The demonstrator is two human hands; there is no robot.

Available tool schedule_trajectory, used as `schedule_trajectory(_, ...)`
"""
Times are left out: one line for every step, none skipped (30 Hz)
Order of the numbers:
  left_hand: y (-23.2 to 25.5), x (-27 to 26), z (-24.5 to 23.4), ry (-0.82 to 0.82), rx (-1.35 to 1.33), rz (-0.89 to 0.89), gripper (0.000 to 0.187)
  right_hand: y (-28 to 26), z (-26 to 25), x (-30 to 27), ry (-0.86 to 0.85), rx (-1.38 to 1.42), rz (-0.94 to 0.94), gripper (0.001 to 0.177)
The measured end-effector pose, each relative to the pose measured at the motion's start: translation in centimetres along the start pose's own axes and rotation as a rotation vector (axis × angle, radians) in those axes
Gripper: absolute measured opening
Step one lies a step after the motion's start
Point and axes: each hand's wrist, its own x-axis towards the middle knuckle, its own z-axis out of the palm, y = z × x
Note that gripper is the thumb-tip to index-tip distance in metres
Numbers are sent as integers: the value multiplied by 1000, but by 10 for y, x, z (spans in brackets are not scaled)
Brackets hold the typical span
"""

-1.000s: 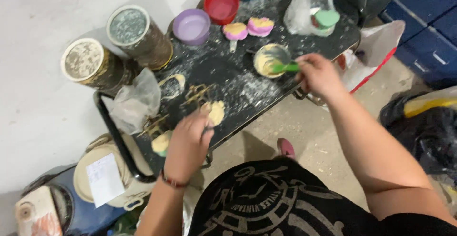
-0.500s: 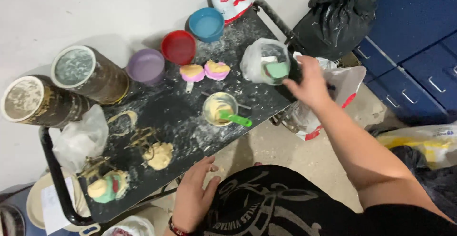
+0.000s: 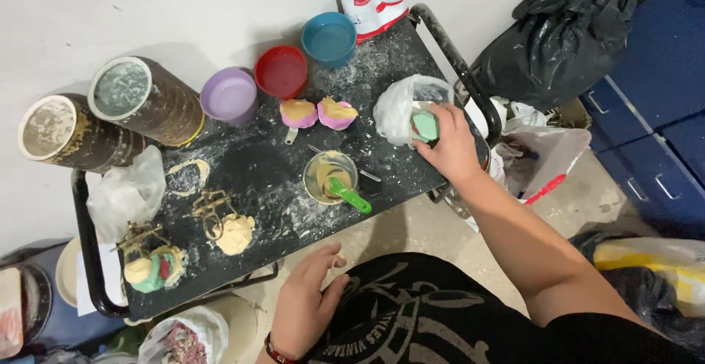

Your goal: Applying dental stone paste to dental impressions using a spatula on a laboratory bench

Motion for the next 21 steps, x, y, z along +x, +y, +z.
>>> schedule_trajectory(2,1,0,3,1,-4,19,0,-4,2,-3,2,-3,82)
schedule_trajectory(4,2,0,-1,-5,-3,18,-1,-8,3,30,15,-31,82)
schedule_trajectory(6,4,0,-3,-10,0,17,-1,-11,6,64,28,-60,83)
schedule_trajectory(7,6,-1,2,-9,-3,17,-4,-18,10,62,30,-65,83)
schedule_trajectory(8,8,-2,7,-18,7,17,-6,-26,13,70,65,-37,81)
schedule_trajectory(9,10,-3,12,-27,17,17,-8,-33,15,78,99,-10,80)
schedule_trajectory(12,16,-6,12,-27,18,17,-9,-42,18,79,99,-10,80)
schedule_trajectory(14,22,-9,18,-13,52,17,-10,-50,21,116,114,-56,74)
schedule_trajectory(16,27,-12,24,0,86,17,-11,-58,24,152,130,-103,68)
schedule_trajectory(20,38,-13,25,0,86,17,-23,-72,24,152,129,-104,68)
schedule_trajectory(24,47,-15,46,12,157,34,-35,-84,25,70,126,-95,71)
schedule_trajectory(28,55,-17,67,25,228,50,-49,-96,26,-11,123,-86,74)
schedule_trajectory(40,67,-17,76,26,217,50,-75,-106,24,-21,128,-96,74)
schedule_trajectory(52,79,-18,143,-13,161,66,-101,-117,22,-59,181,-97,73)
schedule_trajectory(62,91,-20,216,-50,104,83,-129,-126,20,-98,235,-103,73)
schedule_trajectory(63,93,-20,231,-46,93,83,-149,-128,16,-108,242,-117,73)
schedule_trajectory(64,95,-21,280,-38,161,90,-168,-131,12,-163,236,-153,75)
schedule_trajectory(65,96,-21,329,-29,230,98,-188,-134,7,-218,230,-189,77)
schedule_trajectory(61,90,-24,345,-21,219,98,-203,-136,5,-227,237,-207,77)
schedule_trajectory(55,84,-26,370,-38,236,90,-219,-137,3,-289,273,-236,74)
schedule_trajectory(49,75,-28,391,-57,252,81,-235,-139,-2,-353,306,-260,71)
